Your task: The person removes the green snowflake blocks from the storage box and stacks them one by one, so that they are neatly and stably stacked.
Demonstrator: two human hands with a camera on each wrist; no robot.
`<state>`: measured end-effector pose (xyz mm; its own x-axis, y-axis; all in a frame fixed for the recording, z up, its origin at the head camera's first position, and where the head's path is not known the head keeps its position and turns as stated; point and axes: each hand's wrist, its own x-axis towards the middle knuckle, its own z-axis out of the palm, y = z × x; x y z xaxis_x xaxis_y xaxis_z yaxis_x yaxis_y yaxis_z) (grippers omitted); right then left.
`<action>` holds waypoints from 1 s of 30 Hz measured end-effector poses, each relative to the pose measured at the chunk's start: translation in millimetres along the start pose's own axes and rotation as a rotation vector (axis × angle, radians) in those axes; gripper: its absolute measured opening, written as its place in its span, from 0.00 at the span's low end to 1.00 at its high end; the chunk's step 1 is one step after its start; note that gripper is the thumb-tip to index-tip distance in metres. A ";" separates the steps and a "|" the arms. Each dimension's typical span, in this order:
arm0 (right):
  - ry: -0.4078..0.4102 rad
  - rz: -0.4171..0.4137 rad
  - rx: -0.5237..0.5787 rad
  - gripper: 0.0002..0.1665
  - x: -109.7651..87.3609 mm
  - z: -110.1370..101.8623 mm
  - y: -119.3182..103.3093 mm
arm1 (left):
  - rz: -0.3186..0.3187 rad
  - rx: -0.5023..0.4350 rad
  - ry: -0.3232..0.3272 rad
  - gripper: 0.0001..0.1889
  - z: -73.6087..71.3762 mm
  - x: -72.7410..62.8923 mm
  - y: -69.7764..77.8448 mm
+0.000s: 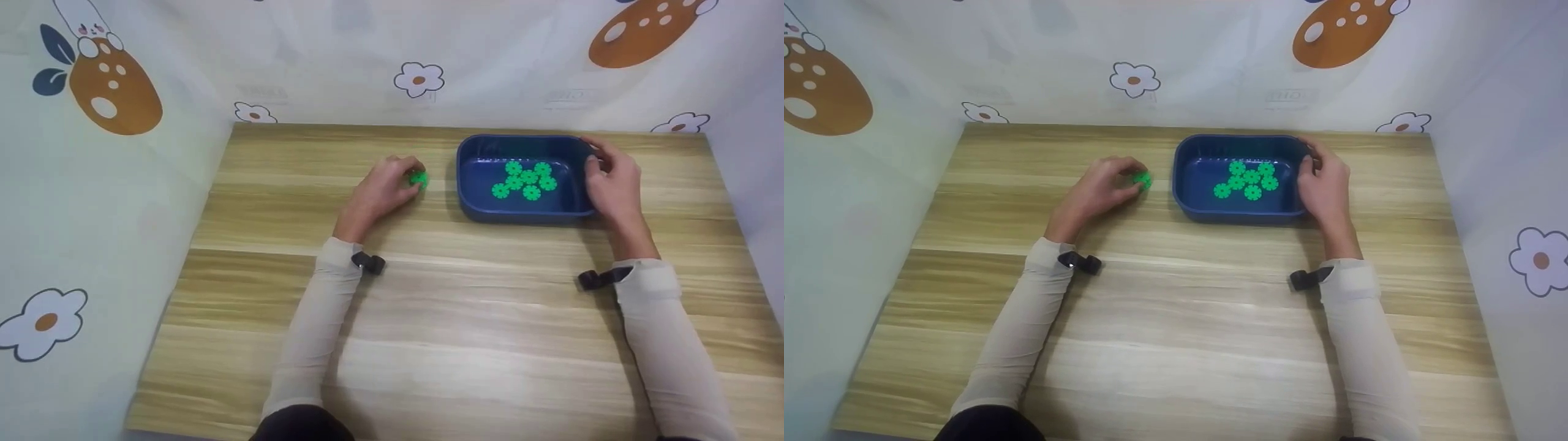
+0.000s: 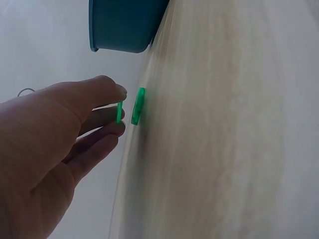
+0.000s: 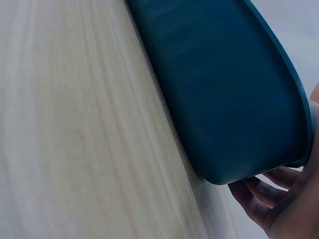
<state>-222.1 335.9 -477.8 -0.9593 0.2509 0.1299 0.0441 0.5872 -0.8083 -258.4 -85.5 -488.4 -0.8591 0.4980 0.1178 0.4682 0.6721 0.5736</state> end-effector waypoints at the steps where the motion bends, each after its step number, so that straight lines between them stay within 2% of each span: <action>1: -0.002 -0.003 0.003 0.26 0.0 0.0 0.2 | -0.005 0.007 -0.004 0.16 -0.2 -0.1 -0.2; 5: -0.007 -0.023 0.009 0.27 0.5 -0.1 1.3 | -0.007 0.025 -0.021 0.16 -1.5 -0.3 0.0; 19: -0.008 -0.009 0.002 0.27 1.3 -0.4 2.7 | 0.017 0.021 -0.105 0.18 -2.6 -1.1 -2.7; 24: -0.014 -0.002 -0.003 0.27 1.3 -1.1 2.6 | 0.013 0.040 -0.116 0.20 -1.5 -1.1 -2.8; 30: -0.006 -0.017 -0.003 0.26 0.7 -0.2 1.6 | 0.024 0.014 -0.102 0.21 -0.6 -0.9 -3.7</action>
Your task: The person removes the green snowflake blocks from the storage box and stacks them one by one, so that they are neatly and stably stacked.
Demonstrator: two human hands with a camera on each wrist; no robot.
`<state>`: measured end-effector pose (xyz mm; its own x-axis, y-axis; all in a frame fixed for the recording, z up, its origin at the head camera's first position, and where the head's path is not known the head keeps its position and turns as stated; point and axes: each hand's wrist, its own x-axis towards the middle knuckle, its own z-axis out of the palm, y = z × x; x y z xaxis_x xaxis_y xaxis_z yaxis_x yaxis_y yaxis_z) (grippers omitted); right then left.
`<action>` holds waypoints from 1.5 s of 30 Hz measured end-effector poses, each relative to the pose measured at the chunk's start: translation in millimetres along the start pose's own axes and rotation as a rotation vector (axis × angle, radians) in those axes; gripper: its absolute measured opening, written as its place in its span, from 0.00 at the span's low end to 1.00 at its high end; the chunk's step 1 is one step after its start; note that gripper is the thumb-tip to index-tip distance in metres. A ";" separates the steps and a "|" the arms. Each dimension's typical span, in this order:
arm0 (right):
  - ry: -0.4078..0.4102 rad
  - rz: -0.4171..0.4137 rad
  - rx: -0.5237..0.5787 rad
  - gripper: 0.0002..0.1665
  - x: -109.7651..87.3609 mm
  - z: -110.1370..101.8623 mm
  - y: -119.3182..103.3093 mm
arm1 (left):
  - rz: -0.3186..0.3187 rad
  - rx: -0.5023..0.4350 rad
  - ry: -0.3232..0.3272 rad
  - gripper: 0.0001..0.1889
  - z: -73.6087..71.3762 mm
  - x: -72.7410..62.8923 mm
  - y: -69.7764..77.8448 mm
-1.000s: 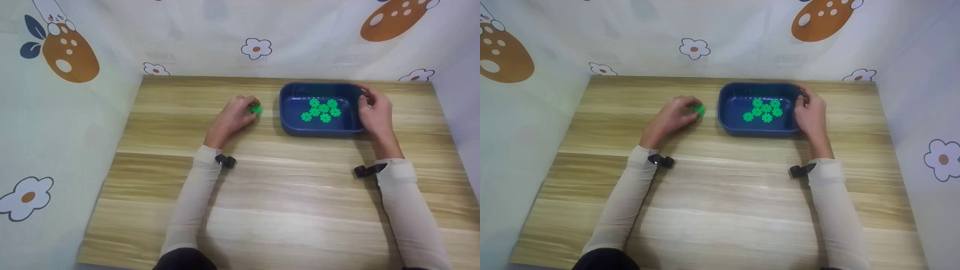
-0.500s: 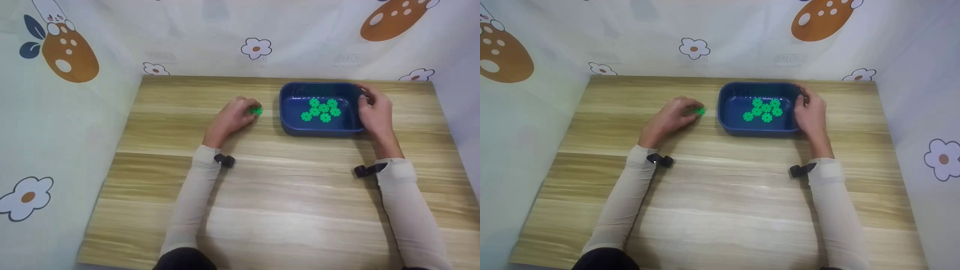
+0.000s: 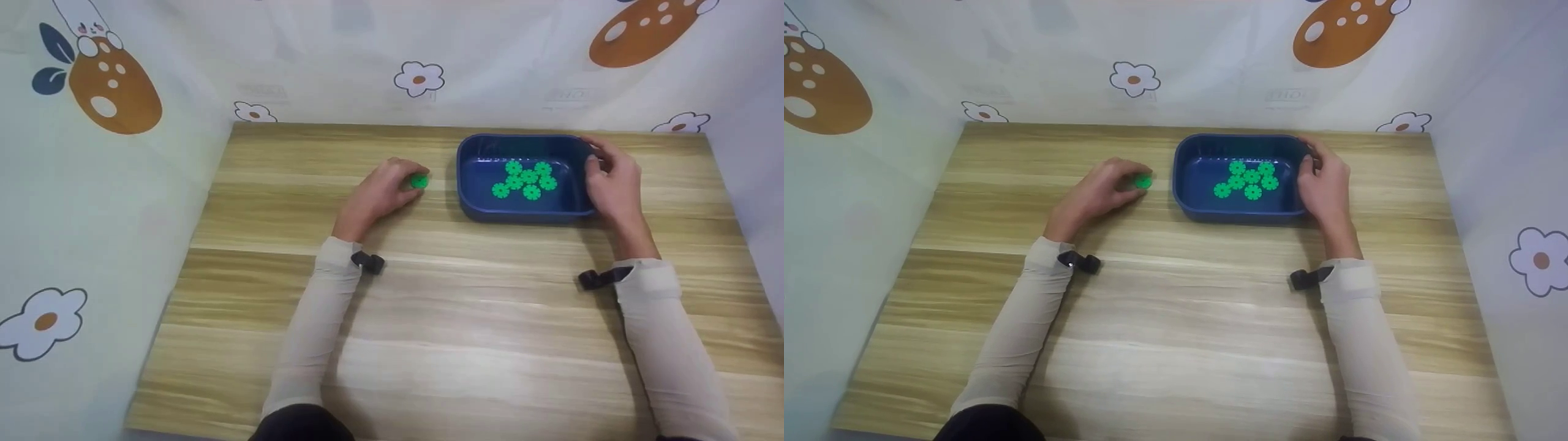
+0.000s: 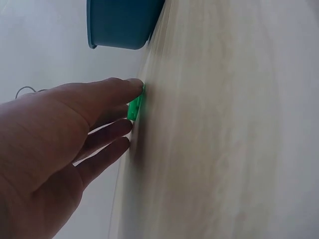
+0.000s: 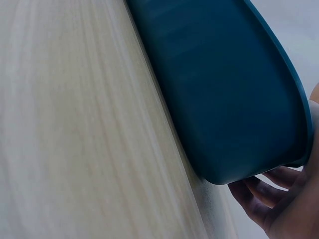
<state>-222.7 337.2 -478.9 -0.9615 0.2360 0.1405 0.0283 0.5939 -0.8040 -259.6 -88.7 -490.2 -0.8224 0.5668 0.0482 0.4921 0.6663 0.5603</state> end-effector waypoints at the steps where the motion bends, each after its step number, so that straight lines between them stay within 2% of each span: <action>1: 0.001 -0.002 -0.001 0.26 -0.2 0.0 -0.2 | 0.005 -0.004 0.004 0.20 0.1 0.0 -0.1; 19: 0.007 0.004 0.002 0.26 -1.2 0.4 0.1 | 0.025 -0.034 0.031 0.19 1.4 1.3 -1.1; 22: 0.007 0.005 0.004 0.26 -1.2 0.3 -0.2 | 0.018 -0.044 0.070 0.20 -0.5 1.1 0.7; 28: 0.013 0.012 0.003 0.26 -0.2 0.4 0.2 | -0.016 -0.066 0.201 0.20 -7.2 0.7 4.6; 33: 0.018 -0.007 0.010 0.26 0.4 0.8 1.3 | -0.011 -0.095 0.284 0.19 -12.0 1.7 9.4; 39: 0.022 -0.017 0.016 0.26 -0.1 1.1 1.2 | -0.012 -0.121 0.303 0.17 -12.2 4.7 19.1; 45: 0.026 -0.022 0.016 0.26 0.9 2.5 1.2 | 0.064 -0.096 0.319 0.16 -5.2 9.6 30.0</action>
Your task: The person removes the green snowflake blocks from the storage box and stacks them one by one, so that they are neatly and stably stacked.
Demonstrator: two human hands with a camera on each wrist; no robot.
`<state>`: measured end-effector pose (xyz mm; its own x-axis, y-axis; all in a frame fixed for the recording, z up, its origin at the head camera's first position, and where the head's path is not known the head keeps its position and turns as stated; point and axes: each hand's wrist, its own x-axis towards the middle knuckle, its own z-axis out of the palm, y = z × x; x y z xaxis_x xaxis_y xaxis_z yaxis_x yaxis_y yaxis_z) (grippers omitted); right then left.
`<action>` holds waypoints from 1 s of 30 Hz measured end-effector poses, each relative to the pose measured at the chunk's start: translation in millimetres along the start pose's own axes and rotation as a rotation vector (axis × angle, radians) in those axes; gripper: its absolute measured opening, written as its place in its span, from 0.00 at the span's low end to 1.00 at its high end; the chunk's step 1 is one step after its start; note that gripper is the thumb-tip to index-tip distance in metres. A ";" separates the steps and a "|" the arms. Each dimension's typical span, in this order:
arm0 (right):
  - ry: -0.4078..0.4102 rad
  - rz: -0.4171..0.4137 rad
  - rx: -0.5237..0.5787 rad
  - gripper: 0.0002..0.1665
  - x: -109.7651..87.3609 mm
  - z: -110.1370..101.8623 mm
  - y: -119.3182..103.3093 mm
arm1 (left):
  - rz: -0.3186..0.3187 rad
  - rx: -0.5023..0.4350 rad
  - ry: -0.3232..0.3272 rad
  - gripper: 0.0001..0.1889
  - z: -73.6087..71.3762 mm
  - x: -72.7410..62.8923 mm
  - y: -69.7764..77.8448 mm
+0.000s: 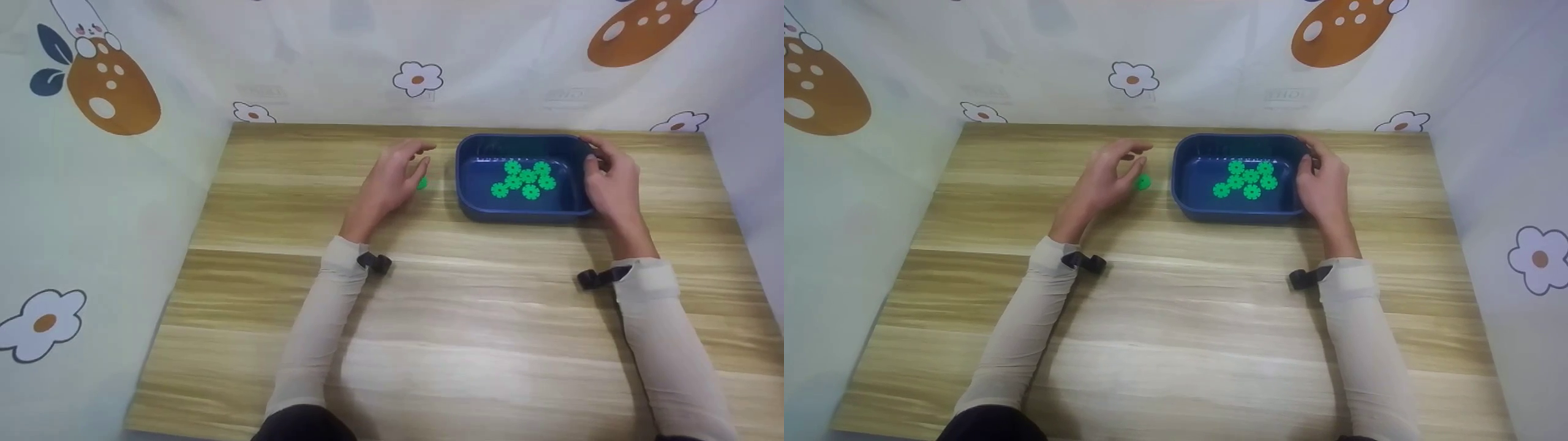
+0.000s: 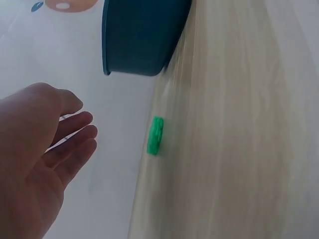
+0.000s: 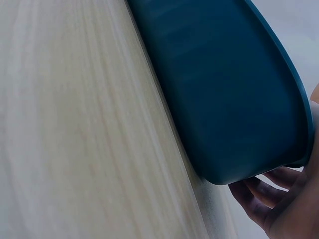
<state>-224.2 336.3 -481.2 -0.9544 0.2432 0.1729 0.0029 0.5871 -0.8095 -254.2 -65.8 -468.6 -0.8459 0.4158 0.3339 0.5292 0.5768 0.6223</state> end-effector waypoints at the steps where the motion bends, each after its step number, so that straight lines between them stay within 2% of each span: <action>1: -0.001 -0.001 0.000 0.26 0.3 0.3 -0.1 | 0.010 -0.001 0.004 0.16 1.4 0.7 2.8; 7: -0.009 0.008 -0.007 0.26 1.0 1.1 0.3 | 0.035 -0.025 0.009 0.16 11.1 6.1 23.4; 14: -0.014 0.027 -0.001 0.26 -0.4 -0.4 -1.6 | 0.100 -0.071 -0.072 0.17 26.4 13.3 42.4; 18: -0.005 0.028 0.005 0.26 -0.8 0.9 -2.6 | 0.134 -0.082 -0.089 0.16 34.3 17.8 50.2; 23: 0.009 0.029 0.014 0.26 -0.7 2.1 -2.8 | 0.135 -0.098 -0.124 0.16 43.4 26.4 59.6; 30: 0.008 0.047 0.008 0.26 -0.4 0.6 -2.4 | 0.105 -0.047 -0.231 0.18 55.9 44.9 72.7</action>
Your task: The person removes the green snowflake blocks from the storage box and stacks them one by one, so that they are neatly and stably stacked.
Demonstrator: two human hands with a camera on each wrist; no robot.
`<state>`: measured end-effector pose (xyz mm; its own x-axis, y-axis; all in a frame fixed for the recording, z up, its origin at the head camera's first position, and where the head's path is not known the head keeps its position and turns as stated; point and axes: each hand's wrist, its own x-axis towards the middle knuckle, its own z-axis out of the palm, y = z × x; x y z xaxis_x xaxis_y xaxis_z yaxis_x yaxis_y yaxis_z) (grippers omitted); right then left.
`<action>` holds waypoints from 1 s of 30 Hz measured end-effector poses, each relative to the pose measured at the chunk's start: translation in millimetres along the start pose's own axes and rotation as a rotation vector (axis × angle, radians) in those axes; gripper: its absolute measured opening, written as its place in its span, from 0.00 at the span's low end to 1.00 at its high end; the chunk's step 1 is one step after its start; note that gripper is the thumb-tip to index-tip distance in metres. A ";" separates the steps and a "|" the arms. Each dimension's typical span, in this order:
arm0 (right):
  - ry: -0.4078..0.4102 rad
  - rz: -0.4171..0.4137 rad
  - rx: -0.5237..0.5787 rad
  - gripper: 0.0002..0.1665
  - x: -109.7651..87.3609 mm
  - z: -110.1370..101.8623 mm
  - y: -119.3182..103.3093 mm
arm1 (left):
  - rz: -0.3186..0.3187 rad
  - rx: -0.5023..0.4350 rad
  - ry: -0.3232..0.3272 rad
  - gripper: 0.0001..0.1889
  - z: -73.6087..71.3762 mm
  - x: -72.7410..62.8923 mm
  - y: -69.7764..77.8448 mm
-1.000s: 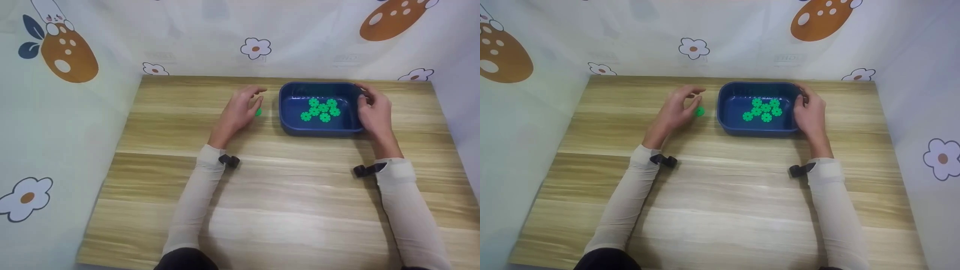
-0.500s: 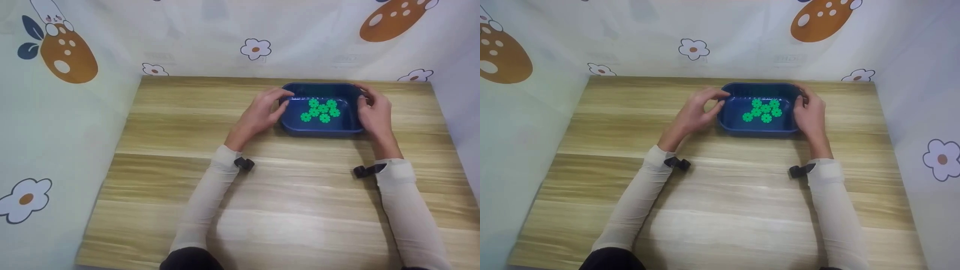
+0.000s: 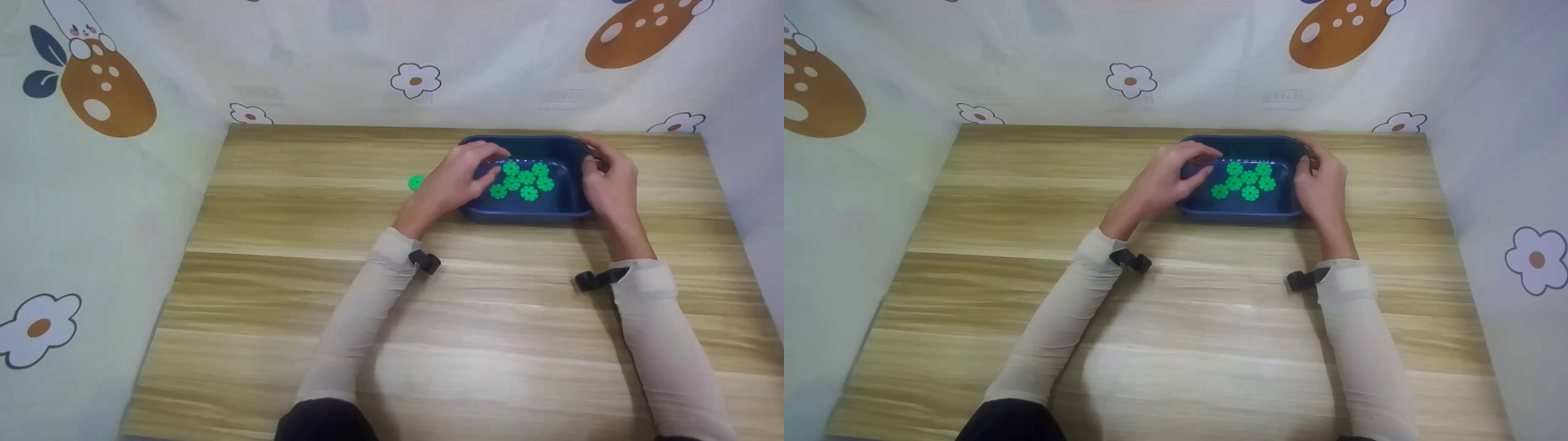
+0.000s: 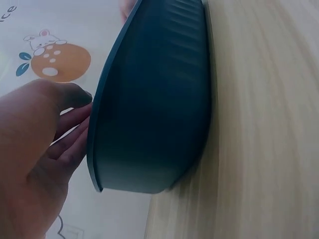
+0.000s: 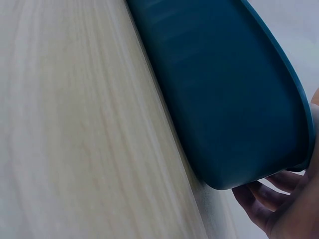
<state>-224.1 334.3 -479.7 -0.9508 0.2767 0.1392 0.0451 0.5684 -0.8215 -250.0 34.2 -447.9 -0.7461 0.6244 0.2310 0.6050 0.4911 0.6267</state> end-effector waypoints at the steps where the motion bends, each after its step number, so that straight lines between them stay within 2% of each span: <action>1: 0.000 0.001 0.000 0.26 0.1 -0.1 0.0 | -0.002 0.005 -0.012 0.18 1.4 3.2 1.1; 6: -0.008 0.018 -0.002 0.26 -0.1 -1.1 0.4 | -0.002 0.039 -0.052 0.18 8.4 15.5 5.9; 13: -0.002 0.006 0.002 0.26 -0.1 -2.1 1.2 | -0.056 0.115 -0.104 0.19 17.3 25.9 8.5; 21: 0.008 0.001 -0.010 0.26 -1.3 -0.9 0.0 | -0.063 0.188 -0.122 0.19 24.5 26.8 0.3; 30: -0.016 0.029 -0.010 0.26 -2.7 -1.0 -2.1 | -0.110 0.291 -0.230 0.21 24.3 29.6 -1.5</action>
<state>-221.3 333.2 -477.8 -0.9538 0.2808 0.1070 0.0753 0.5679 -0.8196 -266.2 66.7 -460.1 -0.7490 0.6623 -0.0193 0.6032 0.6936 0.3938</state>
